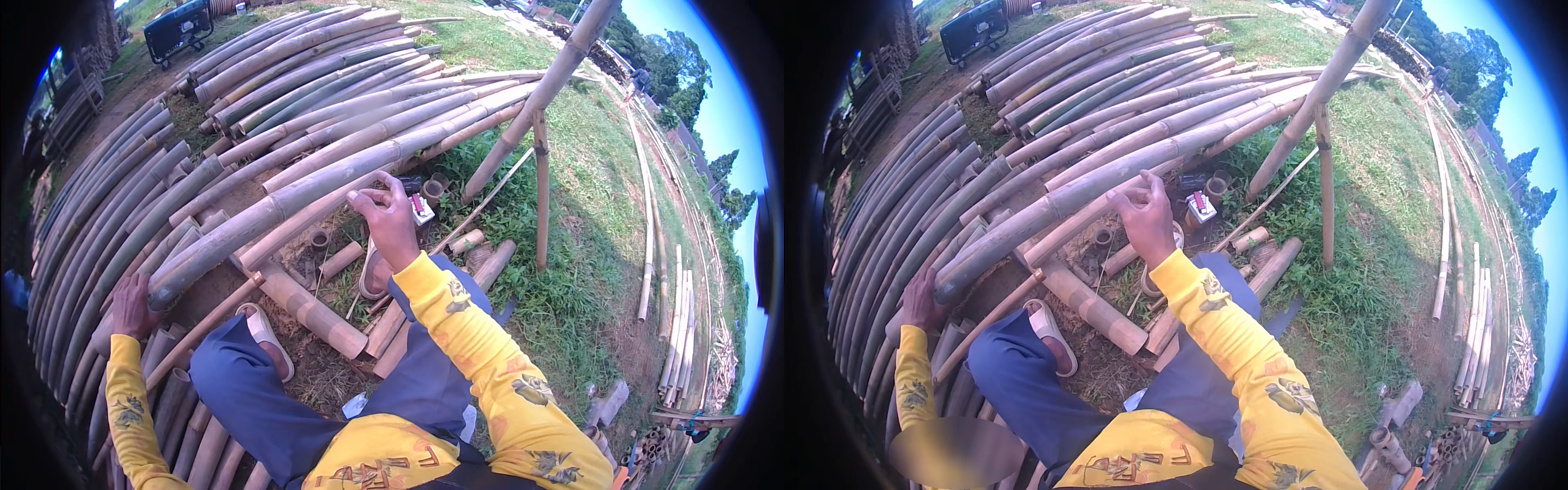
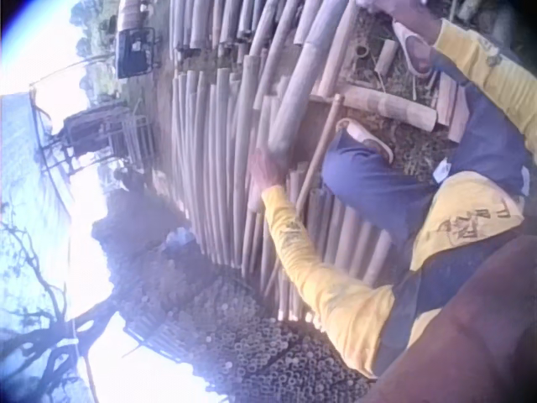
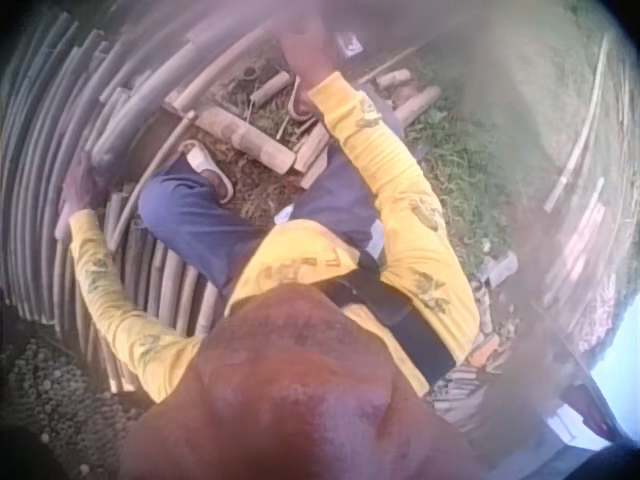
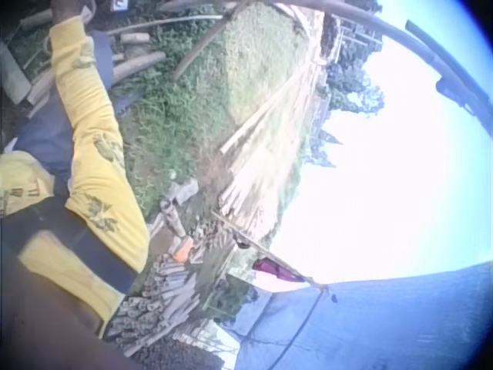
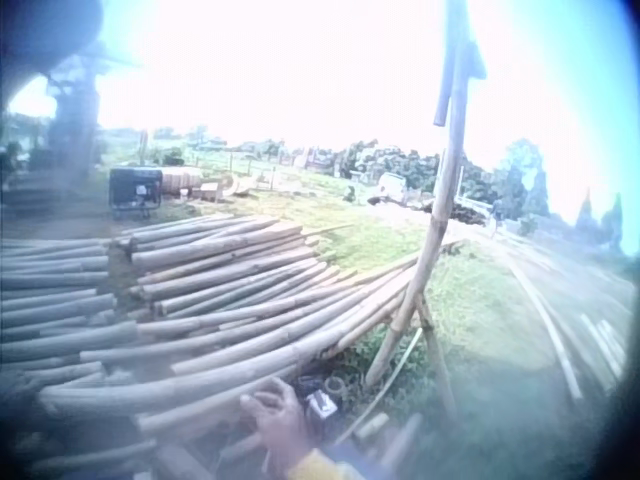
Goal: The person sits on the ground and uses a hand saw to cut long bamboo poles into shorter sections. They repeatedly position a pole, saw through it, and set the cut piece aside, continuing this process with multiple poles.
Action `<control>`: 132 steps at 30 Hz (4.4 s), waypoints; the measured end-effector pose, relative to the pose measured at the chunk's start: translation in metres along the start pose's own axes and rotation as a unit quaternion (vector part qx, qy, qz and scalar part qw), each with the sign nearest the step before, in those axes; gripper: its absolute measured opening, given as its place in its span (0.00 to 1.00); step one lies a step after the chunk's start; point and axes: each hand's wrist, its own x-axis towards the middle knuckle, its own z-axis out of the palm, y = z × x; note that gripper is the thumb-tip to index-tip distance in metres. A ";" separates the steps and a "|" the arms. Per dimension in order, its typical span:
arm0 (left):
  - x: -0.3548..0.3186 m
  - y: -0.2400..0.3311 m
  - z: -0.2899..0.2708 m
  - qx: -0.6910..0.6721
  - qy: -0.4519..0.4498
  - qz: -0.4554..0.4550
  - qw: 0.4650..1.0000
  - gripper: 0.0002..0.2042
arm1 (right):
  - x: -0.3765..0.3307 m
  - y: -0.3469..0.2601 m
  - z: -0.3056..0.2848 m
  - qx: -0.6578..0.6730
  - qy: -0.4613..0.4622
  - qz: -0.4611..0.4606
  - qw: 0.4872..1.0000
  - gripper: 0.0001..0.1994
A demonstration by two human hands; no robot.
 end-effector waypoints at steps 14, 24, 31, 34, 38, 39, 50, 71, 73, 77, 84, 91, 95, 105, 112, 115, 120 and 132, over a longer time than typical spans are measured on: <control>-0.147 0.050 -0.041 0.045 -0.015 -0.079 0.996 0.32 | -0.003 0.075 0.147 0.337 -0.135 0.327 0.872 0.46; -0.366 0.158 -0.072 -0.205 0.083 -0.424 0.878 0.26 | -0.058 -0.077 0.330 0.166 -0.473 0.279 0.819 0.30; -0.460 0.288 -0.072 -0.282 0.117 -0.653 0.692 0.26 | -0.243 -0.103 0.459 -0.028 -0.611 0.183 0.769 0.37; -0.478 0.339 -0.064 -0.305 0.112 -0.719 0.614 0.28 | -0.314 -0.056 0.498 -0.102 -0.634 0.146 0.753 0.39; -0.505 0.407 -0.041 -0.337 0.148 -0.752 0.546 0.33 | -0.400 -0.018 0.489 -0.043 -0.750 0.182 0.634 0.43; -0.512 0.419 -0.041 -0.345 0.162 -0.757 0.531 0.34 | -0.413 -0.029 0.481 -0.045 -0.759 0.175 0.625 0.45; -0.518 0.393 0.042 -0.392 0.332 -0.806 0.296 0.23 | -0.331 0.018 0.428 -0.040 -0.746 0.100 0.657 0.58; -0.418 0.012 0.201 -0.606 0.304 -0.709 0.193 0.42 | -0.217 -0.072 0.254 -0.033 -0.494 -0.256 0.830 0.41; -0.471 -0.055 0.242 -0.599 0.293 -0.695 0.269 0.39 | -0.194 -0.089 0.219 -0.049 -0.453 -0.259 0.852 0.40; -0.399 -0.034 0.275 -0.574 0.088 -0.776 0.247 0.48 | -0.177 -0.068 0.122 -0.128 -0.291 -0.250 0.915 0.38; -0.368 -0.026 0.284 -0.559 0.039 -0.772 0.301 0.46 | -0.199 -0.038 -0.022 -0.348 -0.128 -0.242 0.897 0.35; -0.318 0.005 0.252 -0.563 0.003 -0.671 0.482 0.33 | -0.210 -0.027 -0.095 -0.580 0.048 -0.155 0.799 0.35; -0.249 0.060 0.192 -0.687 -0.068 -0.479 0.541 0.29 | -0.191 -0.024 -0.112 -0.551 0.049 -0.128 0.823 0.38; -0.117 0.132 -0.013 -0.791 -0.052 -0.195 0.577 0.24 | -0.146 -0.033 -0.104 -0.499 -0.066 -0.093 0.859 0.28; -0.078 0.068 0.083 -0.475 0.007 -0.295 0.829 0.24 | -0.144 -0.026 -0.102 -0.511 -0.083 -0.129 0.846 0.26; -0.038 0.038 0.103 -0.304 -0.021 -0.361 0.882 0.31 | -0.145 -0.033 -0.092 -0.519 -0.087 -0.091 0.846 0.25; -0.009 -0.045 0.220 -0.431 0.045 -0.622 0.652 0.37 | -0.150 -0.034 -0.077 -0.513 -0.083 -0.090 0.849 0.23; 0.052 -0.034 0.225 -0.614 0.165 -0.697 0.331 0.51 | -0.145 -0.042 -0.056 -0.569 -0.102 -0.081 0.812 0.25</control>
